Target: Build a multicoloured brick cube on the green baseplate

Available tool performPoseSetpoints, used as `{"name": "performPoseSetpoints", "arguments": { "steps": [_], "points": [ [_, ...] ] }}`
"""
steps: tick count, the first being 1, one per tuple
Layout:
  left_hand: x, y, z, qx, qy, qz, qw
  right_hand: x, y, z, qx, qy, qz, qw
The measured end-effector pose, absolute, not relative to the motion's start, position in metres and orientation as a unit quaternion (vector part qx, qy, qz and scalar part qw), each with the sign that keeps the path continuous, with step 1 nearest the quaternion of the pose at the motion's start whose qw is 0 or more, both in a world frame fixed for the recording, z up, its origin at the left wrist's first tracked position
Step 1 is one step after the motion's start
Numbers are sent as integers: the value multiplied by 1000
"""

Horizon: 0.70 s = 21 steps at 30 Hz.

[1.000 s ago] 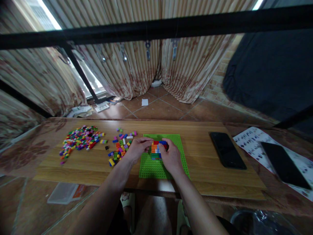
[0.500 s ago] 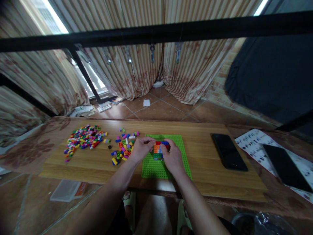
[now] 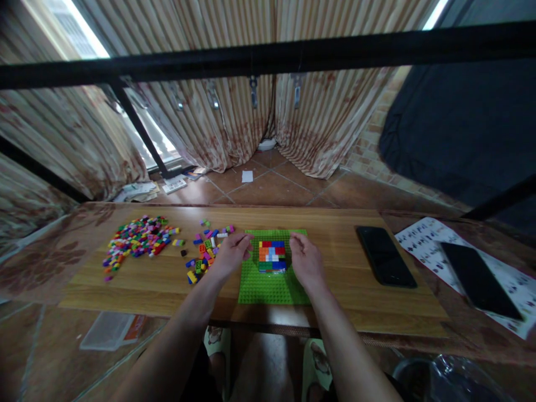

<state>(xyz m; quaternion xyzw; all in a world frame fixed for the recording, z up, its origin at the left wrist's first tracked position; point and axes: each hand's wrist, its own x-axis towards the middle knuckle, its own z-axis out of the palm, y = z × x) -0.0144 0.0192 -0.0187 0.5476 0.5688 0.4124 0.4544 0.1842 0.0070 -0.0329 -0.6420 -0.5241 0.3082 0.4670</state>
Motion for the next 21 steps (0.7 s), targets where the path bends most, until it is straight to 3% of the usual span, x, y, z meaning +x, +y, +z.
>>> {"name": "performPoseSetpoints", "arguments": {
  "steps": [9, 21],
  "points": [
    [-10, 7, -22, 636, 536, 306, 464, 181, 1, -28, -651, -605, 308, 339],
    [-6, 17, -21, 625, 522, 350, 463, 173, 4, -29, -660, -615, 275, 333]
  ]
}}
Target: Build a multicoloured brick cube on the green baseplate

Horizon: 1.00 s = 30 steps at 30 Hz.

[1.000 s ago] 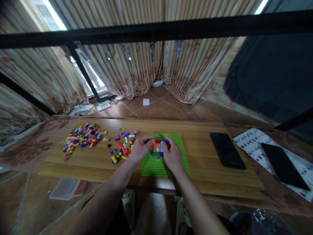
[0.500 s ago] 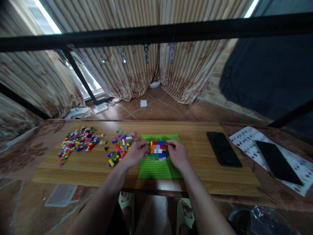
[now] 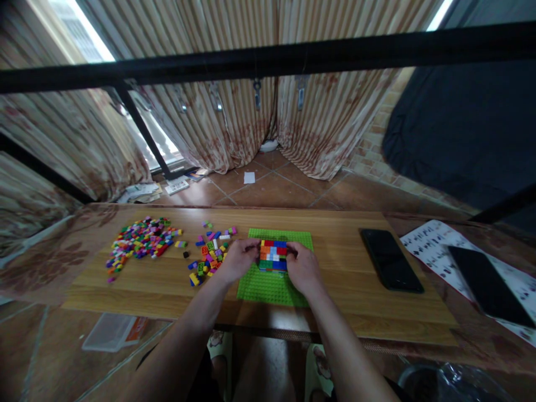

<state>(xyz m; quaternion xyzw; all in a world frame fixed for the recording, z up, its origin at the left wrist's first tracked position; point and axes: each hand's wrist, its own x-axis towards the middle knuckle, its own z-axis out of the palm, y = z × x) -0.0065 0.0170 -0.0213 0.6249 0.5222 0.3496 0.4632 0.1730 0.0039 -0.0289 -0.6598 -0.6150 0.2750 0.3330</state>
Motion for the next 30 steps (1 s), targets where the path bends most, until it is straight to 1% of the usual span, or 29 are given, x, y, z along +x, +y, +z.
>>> {"name": "performPoseSetpoints", "arguments": {
  "steps": [5, 9, 13, 16, 18, 21, 25, 30],
  "points": [
    [-23, 19, -18, 575, 560, 373, 465, 179, 7, -35, -652, -600, 297, 356],
    [-62, 23, -9, 574, 589, 422, 381, 185, 7, -38, -655, -585, 277, 389],
    [-97, 23, 0, 572, 654, 389, 307, 184, 6, -34, -635, -579, 271, 434],
    [-108, 20, 5, 572, 682, 359, 280, 180, 1, -25, -593, -598, 285, 457],
    [-110, 17, 8, 590, 681, 334, 278, 178, -5, -17, -555, -627, 317, 445],
    [-110, 12, 12, 619, 684, 285, 261, 176, -12, -10, -518, -673, 349, 395],
    [-112, 7, 17, 635, 702, 236, 220, 174, -14, -14, -560, -692, 313, 331],
    [-120, 5, 18, 629, 716, 217, 209, 172, -12, -18, -581, -701, 296, 289]
  ]
}}
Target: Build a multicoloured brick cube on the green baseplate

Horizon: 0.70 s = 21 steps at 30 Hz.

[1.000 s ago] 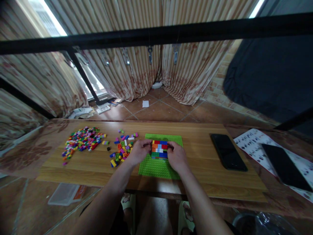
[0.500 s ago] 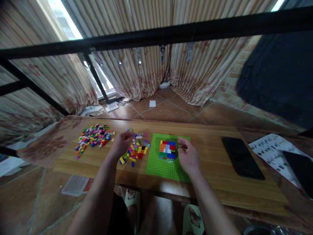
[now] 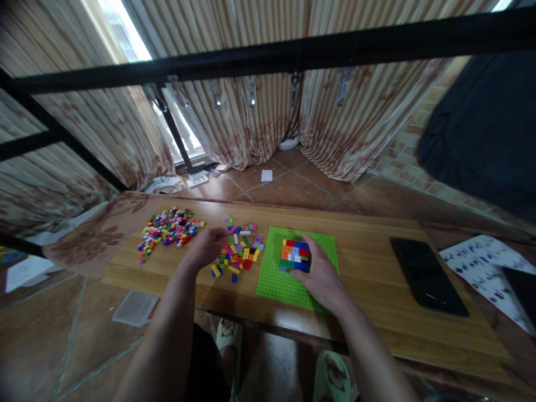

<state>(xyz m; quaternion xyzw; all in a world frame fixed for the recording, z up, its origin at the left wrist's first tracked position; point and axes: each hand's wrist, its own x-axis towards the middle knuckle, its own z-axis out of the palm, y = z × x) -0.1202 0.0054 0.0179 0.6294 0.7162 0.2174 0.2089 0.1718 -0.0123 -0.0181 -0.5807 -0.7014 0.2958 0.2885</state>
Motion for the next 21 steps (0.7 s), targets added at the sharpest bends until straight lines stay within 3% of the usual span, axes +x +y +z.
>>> {"name": "performPoseSetpoints", "arguments": {
  "steps": [21],
  "points": [
    [-92, 9, 20, 708, 663, 173, 172, 172, -12, -25, -564, -735, 244, 287]
  ]
}}
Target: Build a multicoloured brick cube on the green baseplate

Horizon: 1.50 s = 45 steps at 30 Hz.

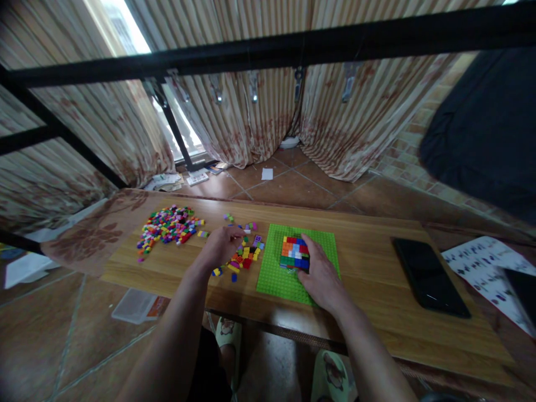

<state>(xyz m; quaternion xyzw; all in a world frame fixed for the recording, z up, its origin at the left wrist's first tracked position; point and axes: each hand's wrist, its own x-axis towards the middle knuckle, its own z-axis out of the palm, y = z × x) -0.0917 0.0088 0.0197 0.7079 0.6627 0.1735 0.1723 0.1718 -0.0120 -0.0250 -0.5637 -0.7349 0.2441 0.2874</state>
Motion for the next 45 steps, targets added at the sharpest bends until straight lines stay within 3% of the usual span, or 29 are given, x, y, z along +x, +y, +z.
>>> {"name": "performPoseSetpoints", "arguments": {
  "steps": [10, 20, 26, 32, 37, 45],
  "points": [
    [-51, 18, -4, 760, 632, 139, 57, 171, -14, -19, -557, -741, 248, 280],
    [-55, 22, 3, 734, 669, 98, 67, 170, -15, -20, -551, -737, 252, 300],
    [-69, 26, 8, 694, 665, 208, 182, 171, -16, -14, -553, -731, 269, 295],
    [-61, 21, 15, 601, 548, 396, 427, 169, -17, -3, -531, -727, 241, 364],
    [-41, 10, 22, 516, 499, 402, 569, 164, -19, 3, -504, -714, 203, 441],
    [-20, -2, 20, 512, 446, 377, 631, 155, -22, 3, -474, -730, 174, 461]
  ]
}}
